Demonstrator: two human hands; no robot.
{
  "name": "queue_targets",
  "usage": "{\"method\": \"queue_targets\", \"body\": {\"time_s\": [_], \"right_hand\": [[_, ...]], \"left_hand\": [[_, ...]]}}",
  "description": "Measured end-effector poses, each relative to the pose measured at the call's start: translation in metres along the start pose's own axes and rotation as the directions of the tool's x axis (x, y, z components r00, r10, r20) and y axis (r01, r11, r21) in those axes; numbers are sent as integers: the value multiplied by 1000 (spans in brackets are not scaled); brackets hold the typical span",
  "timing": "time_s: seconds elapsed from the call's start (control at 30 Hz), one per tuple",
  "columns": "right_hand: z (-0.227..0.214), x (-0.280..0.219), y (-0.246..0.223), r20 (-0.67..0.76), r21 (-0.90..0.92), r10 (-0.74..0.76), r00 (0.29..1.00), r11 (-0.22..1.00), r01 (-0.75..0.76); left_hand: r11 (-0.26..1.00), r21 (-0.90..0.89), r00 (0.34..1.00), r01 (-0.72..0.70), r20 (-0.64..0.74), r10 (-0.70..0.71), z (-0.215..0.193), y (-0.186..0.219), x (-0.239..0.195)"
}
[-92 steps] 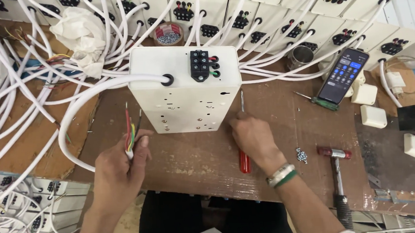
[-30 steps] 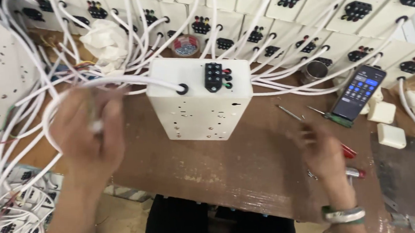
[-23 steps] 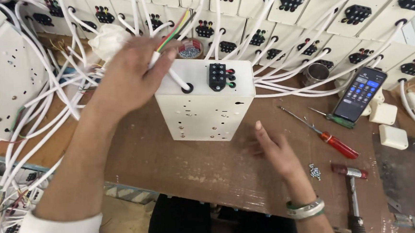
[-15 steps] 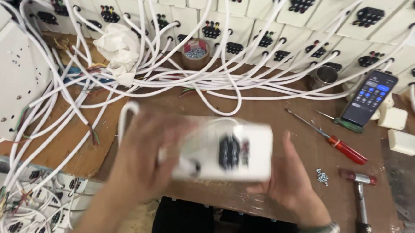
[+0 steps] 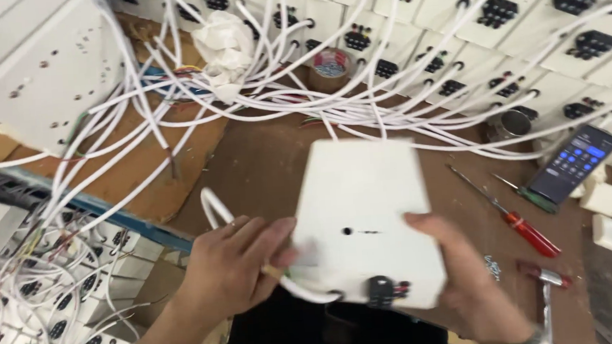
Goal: The person strips and twists wires, then attaches a white plastic cover to a white electrical box using a screwdriver. They tighten the screws to secure the cover in place.
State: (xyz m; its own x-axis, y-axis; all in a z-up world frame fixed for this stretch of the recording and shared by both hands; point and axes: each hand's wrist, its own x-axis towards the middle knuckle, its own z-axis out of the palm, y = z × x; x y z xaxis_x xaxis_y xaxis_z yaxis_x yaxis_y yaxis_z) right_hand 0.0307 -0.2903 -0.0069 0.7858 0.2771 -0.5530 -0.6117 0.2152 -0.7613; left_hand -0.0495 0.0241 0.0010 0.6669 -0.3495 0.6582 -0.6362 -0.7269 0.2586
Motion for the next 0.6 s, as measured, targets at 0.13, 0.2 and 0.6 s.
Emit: {"method": "queue_targets", "body": {"time_s": [0.13,0.2,0.6], "right_hand": [[33,-30,-72,-214,-418,-333,918,881,222],[37,-39,-101,48,-591,-638,768,602,537],[74,-4,-115,440,-868,-607,661,-100,486]], "left_hand": [[949,-118,927,292,280,-250,19,10,-10],[890,-287,876,355,434,-210,43,24,3],[796,-153,569,585,777,-269,50,25,48]]}}
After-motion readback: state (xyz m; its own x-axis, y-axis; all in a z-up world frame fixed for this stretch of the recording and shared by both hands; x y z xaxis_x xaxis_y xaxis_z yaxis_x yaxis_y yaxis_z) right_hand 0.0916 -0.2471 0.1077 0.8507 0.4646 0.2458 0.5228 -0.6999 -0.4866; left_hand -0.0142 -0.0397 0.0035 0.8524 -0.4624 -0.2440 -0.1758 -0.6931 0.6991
